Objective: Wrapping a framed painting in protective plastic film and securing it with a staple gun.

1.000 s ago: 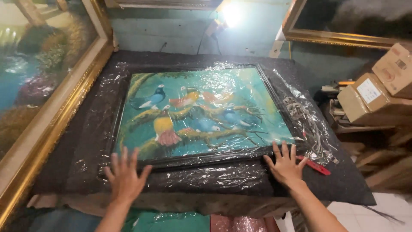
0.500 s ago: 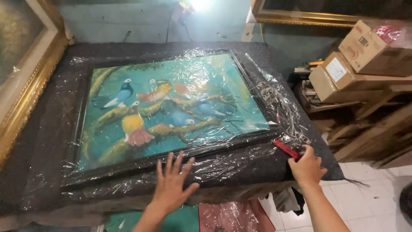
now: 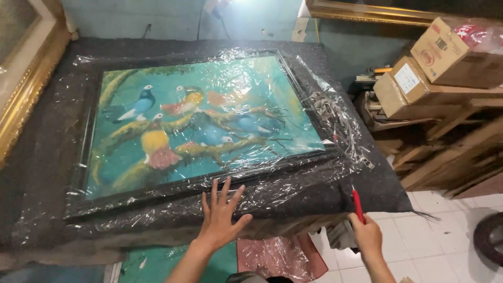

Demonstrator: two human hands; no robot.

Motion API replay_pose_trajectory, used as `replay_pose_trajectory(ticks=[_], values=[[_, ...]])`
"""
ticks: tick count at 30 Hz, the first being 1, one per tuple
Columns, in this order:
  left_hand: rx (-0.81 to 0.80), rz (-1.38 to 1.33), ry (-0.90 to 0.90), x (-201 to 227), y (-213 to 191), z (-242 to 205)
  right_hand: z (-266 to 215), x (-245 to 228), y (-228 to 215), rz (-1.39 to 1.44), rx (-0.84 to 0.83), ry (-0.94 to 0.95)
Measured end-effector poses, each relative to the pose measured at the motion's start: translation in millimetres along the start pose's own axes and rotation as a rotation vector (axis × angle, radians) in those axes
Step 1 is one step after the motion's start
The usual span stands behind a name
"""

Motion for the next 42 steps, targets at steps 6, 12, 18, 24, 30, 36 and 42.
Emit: replay_pose_trajectory(ticks=[6, 12, 18, 24, 30, 36, 42], values=[[0.726, -0.052, -0.073, -52, -55, -61, -94, -25, 76, 0.483, -0.253, 0.032], [1.303, 0.0, -0.546, -152, -99, -195, -198, -121, 140, 0.481, -0.73, -0.249], [1.403, -0.146, -0.907, -329, -75, -304, -261, -184, 198, -0.085, -0.668, -0.591], [1.26, -0.68, -0.812, -323, -108, -290, -309, -207, 244, -0.612, -0.401, -1.17], [1.114, -0.626, -0.881, -373, -100, -313, -304, -206, 255, -0.761, -0.3, -1.092], [0.791, -0.713, -0.724, -339, -140, -315, -297, -208, 269, -0.832, -0.296, -1.099], [0.72, -0.822, -0.486, -311, -175, -306, -366, -238, 275, -0.671, -0.459, -1.146]])
Point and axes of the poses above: each hand's wrist, its own z-axis towards the middle knuckle, its own y-axis out of the palm, x = y × z, the point moved 8 cm from there along z, towards the middle knuckle, and after that the axes turned 11 degrees about y, right-handed, at the moved point
